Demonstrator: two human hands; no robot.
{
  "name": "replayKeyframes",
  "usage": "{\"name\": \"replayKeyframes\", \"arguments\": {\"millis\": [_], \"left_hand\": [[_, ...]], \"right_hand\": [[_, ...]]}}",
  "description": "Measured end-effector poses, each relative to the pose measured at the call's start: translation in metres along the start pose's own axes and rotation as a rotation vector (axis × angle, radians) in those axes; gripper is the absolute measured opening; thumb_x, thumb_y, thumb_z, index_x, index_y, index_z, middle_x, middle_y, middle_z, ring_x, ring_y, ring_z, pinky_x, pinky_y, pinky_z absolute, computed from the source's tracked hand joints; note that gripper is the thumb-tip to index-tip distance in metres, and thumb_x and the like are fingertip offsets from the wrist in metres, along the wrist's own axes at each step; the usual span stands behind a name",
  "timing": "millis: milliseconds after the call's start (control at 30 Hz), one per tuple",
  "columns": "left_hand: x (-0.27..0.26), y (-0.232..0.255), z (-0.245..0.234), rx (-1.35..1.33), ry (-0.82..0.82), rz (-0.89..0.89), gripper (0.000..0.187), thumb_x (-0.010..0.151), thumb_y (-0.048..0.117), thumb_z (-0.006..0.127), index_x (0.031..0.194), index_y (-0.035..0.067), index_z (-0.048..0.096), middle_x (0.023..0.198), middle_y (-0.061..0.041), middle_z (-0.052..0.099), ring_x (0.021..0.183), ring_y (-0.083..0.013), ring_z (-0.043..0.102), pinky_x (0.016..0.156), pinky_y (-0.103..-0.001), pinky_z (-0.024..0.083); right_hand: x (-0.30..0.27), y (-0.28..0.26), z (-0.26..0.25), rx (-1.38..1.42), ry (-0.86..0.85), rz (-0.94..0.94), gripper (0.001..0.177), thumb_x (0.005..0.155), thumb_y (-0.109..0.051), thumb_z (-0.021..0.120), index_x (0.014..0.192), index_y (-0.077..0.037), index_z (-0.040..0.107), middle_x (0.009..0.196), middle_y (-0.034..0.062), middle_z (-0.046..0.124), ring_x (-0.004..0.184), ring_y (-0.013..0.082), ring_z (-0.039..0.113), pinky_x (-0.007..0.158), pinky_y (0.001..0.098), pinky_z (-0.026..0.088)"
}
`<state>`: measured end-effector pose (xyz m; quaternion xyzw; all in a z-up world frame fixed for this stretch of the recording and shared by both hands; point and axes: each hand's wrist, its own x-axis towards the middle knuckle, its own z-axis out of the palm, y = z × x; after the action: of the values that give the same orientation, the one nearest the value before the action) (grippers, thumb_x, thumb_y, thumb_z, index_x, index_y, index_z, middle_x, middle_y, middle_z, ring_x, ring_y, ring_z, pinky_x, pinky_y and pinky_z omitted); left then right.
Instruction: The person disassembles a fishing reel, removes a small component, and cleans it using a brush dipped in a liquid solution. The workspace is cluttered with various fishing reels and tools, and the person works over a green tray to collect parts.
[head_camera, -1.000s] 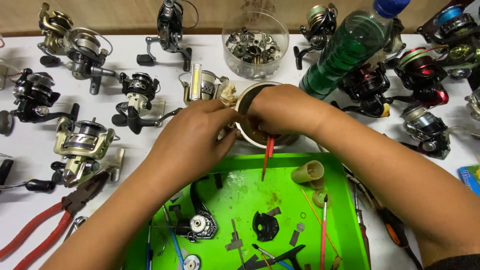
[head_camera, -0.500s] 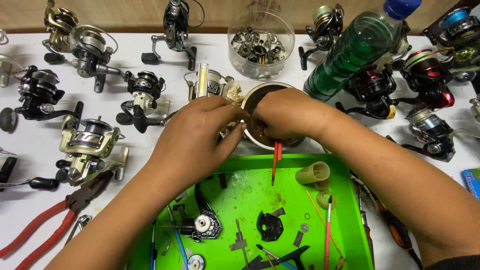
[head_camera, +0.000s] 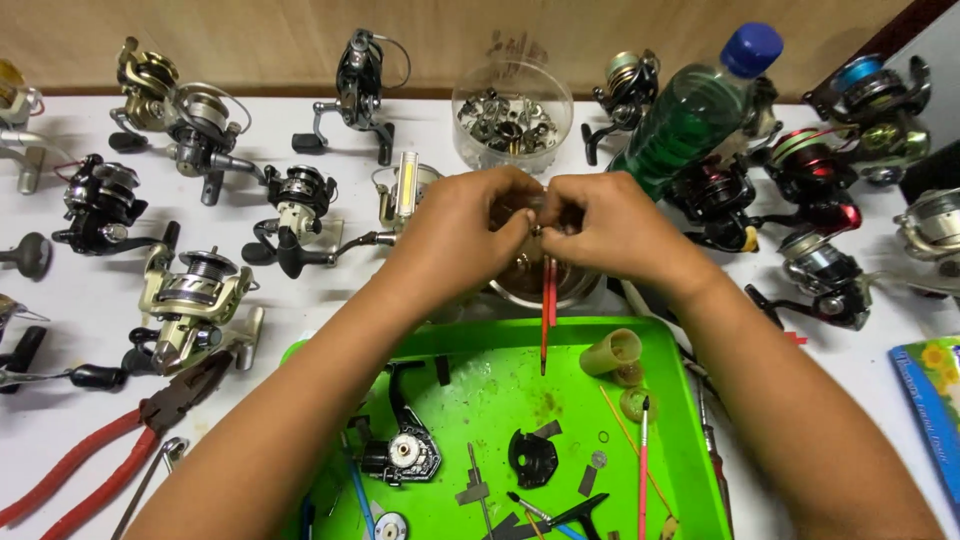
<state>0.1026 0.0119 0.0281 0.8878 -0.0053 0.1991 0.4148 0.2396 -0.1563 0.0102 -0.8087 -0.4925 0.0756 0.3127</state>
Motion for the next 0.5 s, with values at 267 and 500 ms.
{"name": "replayKeyframes", "arguments": {"millis": [267,500], "left_hand": [[0.014,0.002,0.011,-0.132,-0.066,-0.138,0.023,0.086,0.019,0.071,0.104,0.006,0.077,0.086,-0.015,0.079,0.085,-0.0346,0.078,0.077,-0.044,0.059],[0.017,-0.013,0.022,-0.25,-0.036,-0.22,0.018,0.081,0.014,0.072,0.097,0.011,0.08,0.073,-0.007,0.077,0.068,-0.0204,0.076,0.071,-0.034,0.06]], "right_hand": [[-0.025,-0.007,0.003,0.286,0.306,0.068,0.018,0.079,-0.002,0.076,0.094,-0.011,0.079,0.067,0.0058,0.071,0.06,0.009,0.061,0.056,0.0223,0.051],[-0.03,-0.012,0.011,0.383,0.364,-0.007,0.021,0.083,0.002,0.078,0.102,-0.006,0.081,0.077,0.011,0.077,0.065,0.011,0.063,0.058,0.0245,0.054]]}}
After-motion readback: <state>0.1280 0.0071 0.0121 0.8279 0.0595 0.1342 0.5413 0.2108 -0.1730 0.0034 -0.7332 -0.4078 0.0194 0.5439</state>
